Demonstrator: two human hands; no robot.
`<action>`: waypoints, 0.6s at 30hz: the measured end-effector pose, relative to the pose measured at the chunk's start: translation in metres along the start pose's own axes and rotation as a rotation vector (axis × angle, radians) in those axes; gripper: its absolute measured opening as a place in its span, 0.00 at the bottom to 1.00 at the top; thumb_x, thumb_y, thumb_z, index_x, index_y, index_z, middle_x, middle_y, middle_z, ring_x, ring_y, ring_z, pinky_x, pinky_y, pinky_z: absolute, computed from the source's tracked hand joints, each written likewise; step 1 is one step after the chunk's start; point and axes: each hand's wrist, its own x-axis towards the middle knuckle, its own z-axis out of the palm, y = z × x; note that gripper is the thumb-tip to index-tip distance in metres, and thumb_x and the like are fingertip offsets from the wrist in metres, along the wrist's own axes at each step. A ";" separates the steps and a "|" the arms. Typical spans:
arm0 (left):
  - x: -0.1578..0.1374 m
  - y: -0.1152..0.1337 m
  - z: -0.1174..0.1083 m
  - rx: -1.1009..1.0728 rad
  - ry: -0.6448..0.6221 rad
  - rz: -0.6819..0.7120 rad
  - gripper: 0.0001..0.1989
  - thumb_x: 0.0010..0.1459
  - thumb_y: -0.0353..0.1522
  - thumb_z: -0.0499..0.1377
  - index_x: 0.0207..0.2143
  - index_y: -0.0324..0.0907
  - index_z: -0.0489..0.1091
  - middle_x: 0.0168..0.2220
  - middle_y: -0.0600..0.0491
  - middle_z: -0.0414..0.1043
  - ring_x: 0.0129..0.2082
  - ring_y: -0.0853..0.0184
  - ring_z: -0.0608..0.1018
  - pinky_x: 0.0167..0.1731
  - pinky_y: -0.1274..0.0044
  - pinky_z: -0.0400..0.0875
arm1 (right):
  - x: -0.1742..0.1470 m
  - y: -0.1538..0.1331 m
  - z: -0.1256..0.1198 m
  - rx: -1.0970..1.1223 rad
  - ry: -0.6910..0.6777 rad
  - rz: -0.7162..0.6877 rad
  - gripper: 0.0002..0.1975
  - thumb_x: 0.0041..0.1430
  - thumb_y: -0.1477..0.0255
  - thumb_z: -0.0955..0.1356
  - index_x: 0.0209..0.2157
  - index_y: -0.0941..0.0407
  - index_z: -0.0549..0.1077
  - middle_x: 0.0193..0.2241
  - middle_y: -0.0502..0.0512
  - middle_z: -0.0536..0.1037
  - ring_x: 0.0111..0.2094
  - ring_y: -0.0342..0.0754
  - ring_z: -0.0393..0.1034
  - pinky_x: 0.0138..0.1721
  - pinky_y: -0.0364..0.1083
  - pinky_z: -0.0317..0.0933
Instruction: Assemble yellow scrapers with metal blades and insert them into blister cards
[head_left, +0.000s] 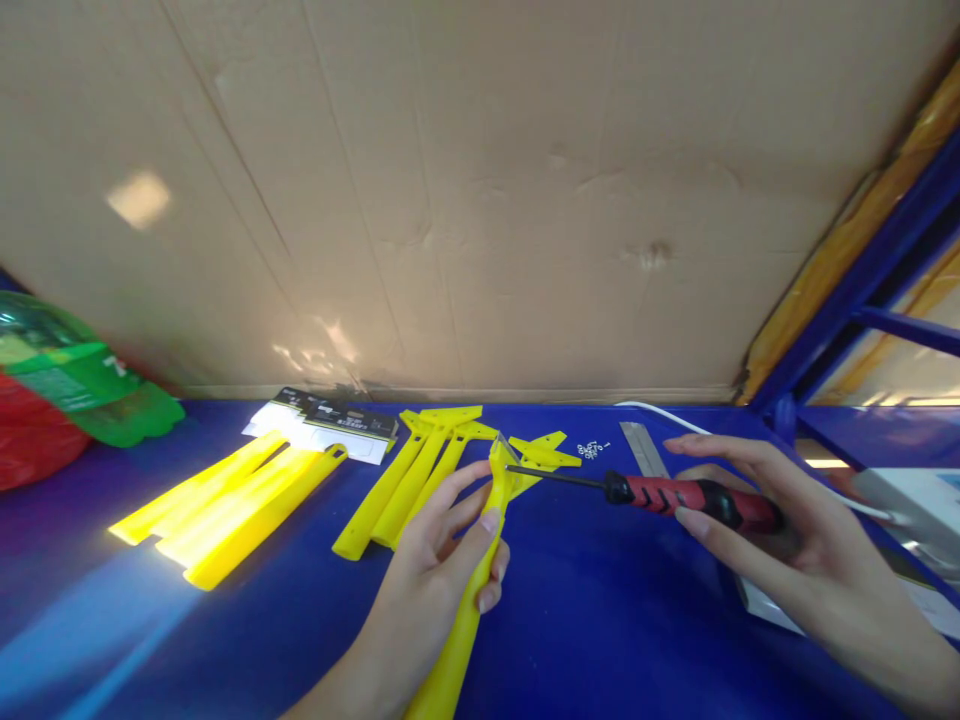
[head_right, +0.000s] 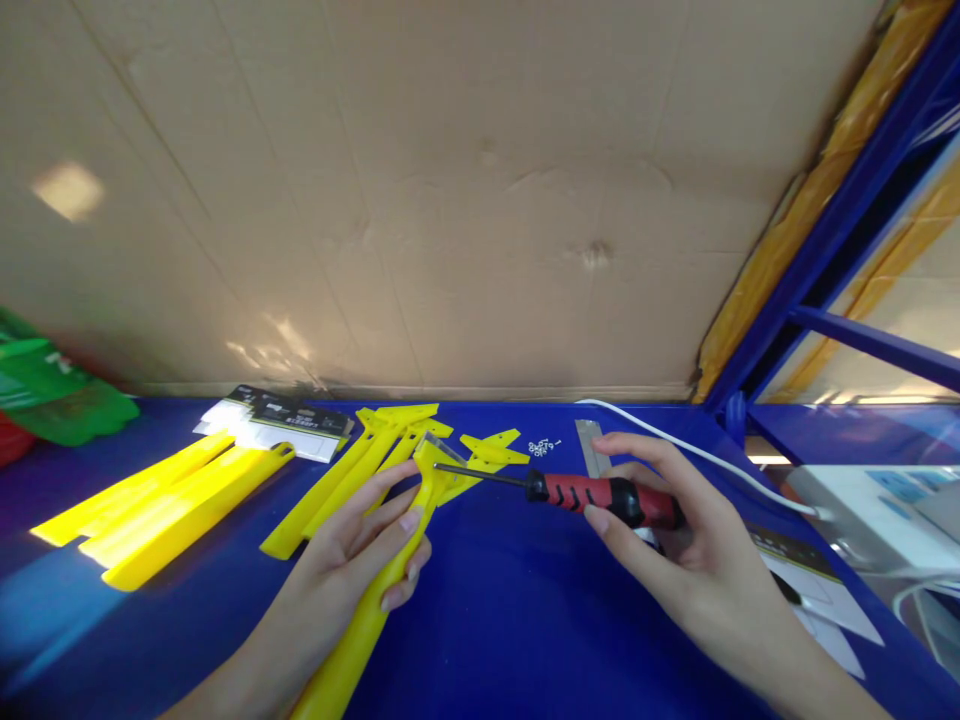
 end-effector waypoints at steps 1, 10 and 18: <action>0.000 0.000 0.000 0.005 -0.002 -0.002 0.34 0.53 0.43 0.73 0.57 0.43 0.65 0.29 0.56 0.71 0.21 0.73 0.71 0.16 0.83 0.61 | 0.001 -0.001 0.001 0.010 -0.024 0.015 0.21 0.60 0.56 0.73 0.51 0.50 0.73 0.38 0.55 0.84 0.33 0.51 0.81 0.28 0.42 0.75; -0.002 -0.002 0.003 0.010 -0.001 -0.018 0.35 0.51 0.45 0.73 0.55 0.41 0.66 0.27 0.56 0.71 0.21 0.72 0.70 0.16 0.82 0.60 | 0.005 -0.004 -0.002 -0.026 0.106 -0.081 0.15 0.57 0.59 0.74 0.43 0.50 0.78 0.39 0.54 0.82 0.28 0.46 0.79 0.26 0.40 0.75; 0.000 -0.001 -0.001 0.021 0.014 -0.012 0.34 0.51 0.44 0.73 0.55 0.42 0.66 0.33 0.53 0.72 0.22 0.72 0.71 0.16 0.81 0.60 | 0.002 -0.002 0.000 0.094 -0.098 0.059 0.18 0.69 0.55 0.65 0.49 0.53 0.74 0.18 0.47 0.75 0.14 0.45 0.69 0.13 0.40 0.65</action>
